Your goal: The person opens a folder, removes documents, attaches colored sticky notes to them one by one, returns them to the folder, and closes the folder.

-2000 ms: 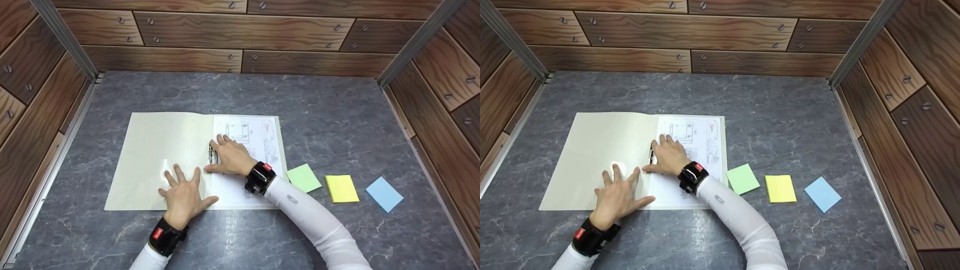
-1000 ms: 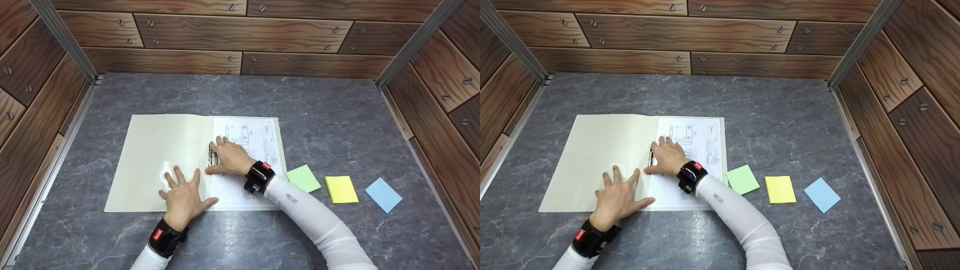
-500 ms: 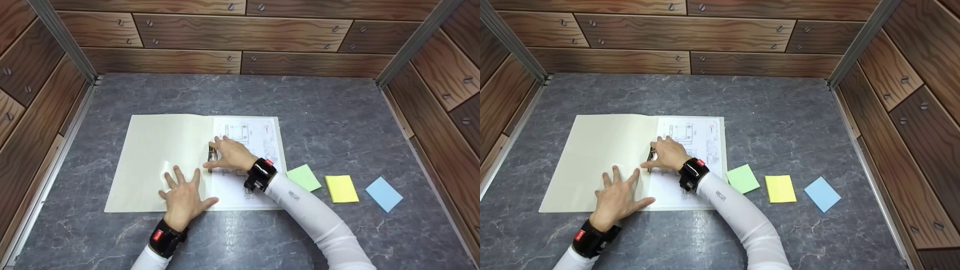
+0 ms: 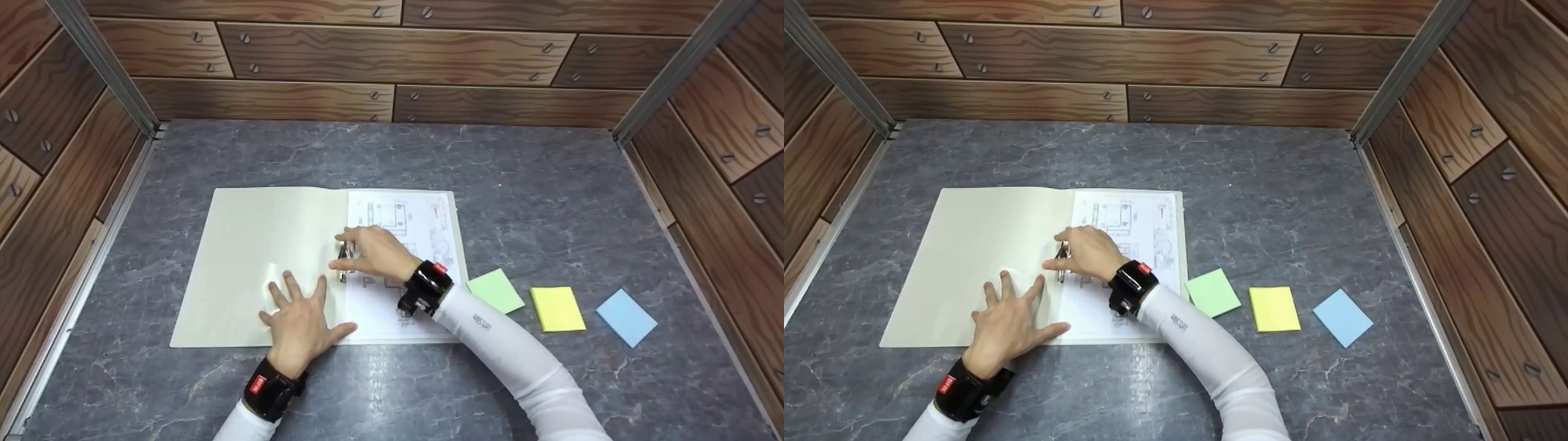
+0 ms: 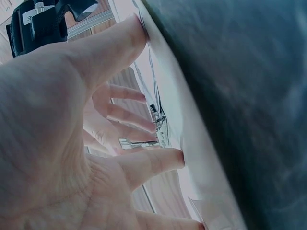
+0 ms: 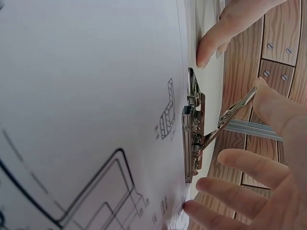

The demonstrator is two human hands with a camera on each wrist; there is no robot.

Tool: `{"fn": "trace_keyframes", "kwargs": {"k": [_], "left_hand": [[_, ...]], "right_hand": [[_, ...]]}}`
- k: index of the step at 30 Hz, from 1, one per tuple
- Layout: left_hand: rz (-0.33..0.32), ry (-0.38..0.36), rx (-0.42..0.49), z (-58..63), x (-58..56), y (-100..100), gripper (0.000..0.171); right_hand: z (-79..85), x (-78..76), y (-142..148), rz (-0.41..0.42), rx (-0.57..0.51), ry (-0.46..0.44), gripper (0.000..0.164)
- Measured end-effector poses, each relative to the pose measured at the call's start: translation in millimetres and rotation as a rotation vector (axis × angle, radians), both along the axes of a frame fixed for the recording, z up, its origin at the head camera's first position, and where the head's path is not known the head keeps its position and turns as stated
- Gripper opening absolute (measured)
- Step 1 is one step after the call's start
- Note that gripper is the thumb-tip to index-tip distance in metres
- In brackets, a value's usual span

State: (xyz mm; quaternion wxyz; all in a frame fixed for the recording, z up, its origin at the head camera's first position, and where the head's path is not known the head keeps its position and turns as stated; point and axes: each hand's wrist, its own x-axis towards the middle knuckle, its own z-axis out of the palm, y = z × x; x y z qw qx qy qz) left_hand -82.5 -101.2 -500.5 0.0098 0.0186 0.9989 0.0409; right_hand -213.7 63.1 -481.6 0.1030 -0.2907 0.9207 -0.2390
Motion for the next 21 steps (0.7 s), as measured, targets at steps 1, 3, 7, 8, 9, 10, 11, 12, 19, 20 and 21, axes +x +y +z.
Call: {"fn": "trace_keyframes", "kwargs": {"k": [1, 3, 7, 8, 9, 10, 11, 12, 19, 20, 21], "left_hand": [[0.001, 0.002, 0.000, -0.3, 0.2, -0.1, 0.108], [0.003, 0.004, 0.001, -0.7, 0.4, -0.2, 0.108], [0.005, 0.020, 0.012, -0.7, 0.8, -0.1, 0.107], [0.004, 0.018, 0.012, -0.5, 0.6, -0.1, 0.107], [0.004, 0.015, 0.011, -0.3, 0.7, -0.1, 0.107], [0.004, 0.012, 0.013, 0.0, 0.7, -0.2, 0.107], [0.003, 0.009, 0.011, 0.0, 0.6, -0.4, 0.107], [0.003, 0.005, 0.007, -0.2, 0.5, -0.5, 0.108], [0.002, 0.005, -0.008, 0.1, 0.1, -1.0, 0.108], [0.003, 0.005, -0.008, 0.1, 0.4, -0.9, 0.108], [0.003, 0.008, -0.006, 0.1, 0.6, -0.7, 0.108]], "right_hand": [[0.0, 0.3, 0.1, 0.002, -0.012, -0.001, 0.068], [0.3, 0.8, 0.0, 0.007, -0.034, 0.010, 0.064], [1.1, 1.6, -0.4, 0.010, -0.089, 0.027, 0.057], [1.4, 1.8, -0.5, 0.009, -0.098, 0.034, 0.055], [1.7, 2.0, -0.5, 0.007, -0.108, 0.038, 0.052], [2.0, 2.1, -0.4, 0.007, -0.120, 0.043, 0.050], [2.4, 2.4, -0.2, 0.006, -0.130, 0.049, 0.047], [2.7, 2.7, 0.0, 0.006, -0.144, 0.051, 0.043], [4.8, 4.9, 0.1, 0.045, -0.194, 0.096, 0.027], [5.1, 5.3, -0.1, 0.049, -0.194, 0.106, 0.027], [5.1, 5.7, -0.2, 0.049, -0.194, 0.116, 0.026]]}}
